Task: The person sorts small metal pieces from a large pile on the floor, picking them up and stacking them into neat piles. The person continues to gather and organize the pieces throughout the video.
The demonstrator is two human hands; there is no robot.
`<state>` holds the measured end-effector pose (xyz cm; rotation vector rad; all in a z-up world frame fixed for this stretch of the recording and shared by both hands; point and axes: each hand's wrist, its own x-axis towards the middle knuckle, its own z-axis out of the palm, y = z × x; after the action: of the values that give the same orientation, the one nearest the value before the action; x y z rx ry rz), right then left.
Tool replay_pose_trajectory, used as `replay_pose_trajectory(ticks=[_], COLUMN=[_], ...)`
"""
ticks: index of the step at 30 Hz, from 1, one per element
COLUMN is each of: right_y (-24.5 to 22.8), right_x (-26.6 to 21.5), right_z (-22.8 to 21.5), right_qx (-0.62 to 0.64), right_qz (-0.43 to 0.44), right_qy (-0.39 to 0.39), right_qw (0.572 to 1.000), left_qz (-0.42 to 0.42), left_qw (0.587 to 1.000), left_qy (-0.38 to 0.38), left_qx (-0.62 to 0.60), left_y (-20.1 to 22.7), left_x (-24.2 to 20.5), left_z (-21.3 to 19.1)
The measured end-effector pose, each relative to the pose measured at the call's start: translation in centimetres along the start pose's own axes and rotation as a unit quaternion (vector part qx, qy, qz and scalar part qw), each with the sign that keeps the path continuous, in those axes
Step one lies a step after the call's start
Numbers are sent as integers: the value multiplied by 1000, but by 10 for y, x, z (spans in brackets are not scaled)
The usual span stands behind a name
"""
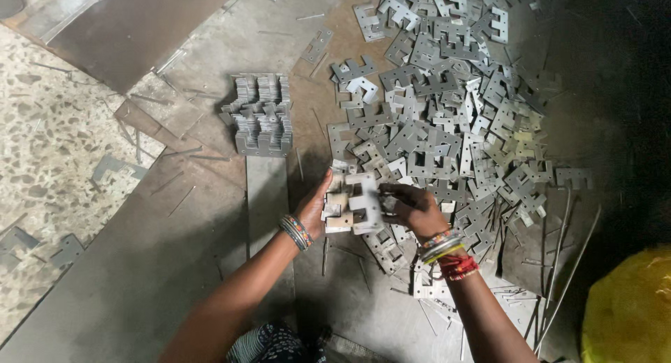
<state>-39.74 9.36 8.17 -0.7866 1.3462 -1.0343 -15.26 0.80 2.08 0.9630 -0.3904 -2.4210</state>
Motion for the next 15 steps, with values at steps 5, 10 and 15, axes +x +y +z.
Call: replay_pose_trajectory(ticks=[5,10,15], right_y=[3,-5,-3], right_x=[71,108,109], right_z=[33,38,33], right_qx=[-569,-607,-585], right_qz=[-101,-80,35], right_qy=[180,226,205], right_qw=[796,757,784], left_qz=[18,18,32], left_qw=[995,994,996], left_qy=[-99,-104,-72], left_qx=[-15,-40,-40], left_y=[3,8,10], left_x=[-1,-2,3], left_z=[-1,-12,-26])
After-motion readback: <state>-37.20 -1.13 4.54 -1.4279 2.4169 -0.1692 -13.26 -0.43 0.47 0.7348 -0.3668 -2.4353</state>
